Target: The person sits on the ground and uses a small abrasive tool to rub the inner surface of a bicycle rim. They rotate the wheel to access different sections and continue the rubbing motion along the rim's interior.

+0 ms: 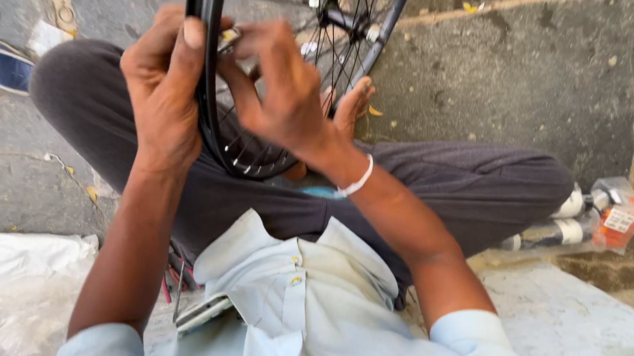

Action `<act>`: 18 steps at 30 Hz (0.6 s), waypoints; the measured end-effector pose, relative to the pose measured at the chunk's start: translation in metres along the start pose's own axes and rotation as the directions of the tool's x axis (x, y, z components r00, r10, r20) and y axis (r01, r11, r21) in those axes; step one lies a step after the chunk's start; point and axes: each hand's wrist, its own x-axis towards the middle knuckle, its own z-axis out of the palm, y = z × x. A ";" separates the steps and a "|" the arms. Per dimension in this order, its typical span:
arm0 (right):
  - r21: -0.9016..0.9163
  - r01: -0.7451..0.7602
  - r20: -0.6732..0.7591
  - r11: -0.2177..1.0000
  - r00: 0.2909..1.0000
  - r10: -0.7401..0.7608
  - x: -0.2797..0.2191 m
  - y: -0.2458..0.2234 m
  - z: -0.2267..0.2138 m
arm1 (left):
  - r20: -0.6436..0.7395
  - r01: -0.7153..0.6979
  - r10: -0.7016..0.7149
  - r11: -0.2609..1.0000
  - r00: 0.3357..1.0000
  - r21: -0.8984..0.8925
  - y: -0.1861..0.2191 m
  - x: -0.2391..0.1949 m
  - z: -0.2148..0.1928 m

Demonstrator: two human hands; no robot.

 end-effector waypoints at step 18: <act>-0.053 -0.073 -0.192 0.996 0.979 0.062 -0.018 -0.031 0.016 | -0.042 -0.101 0.107 0.987 0.993 0.129 0.009 -0.003 0.016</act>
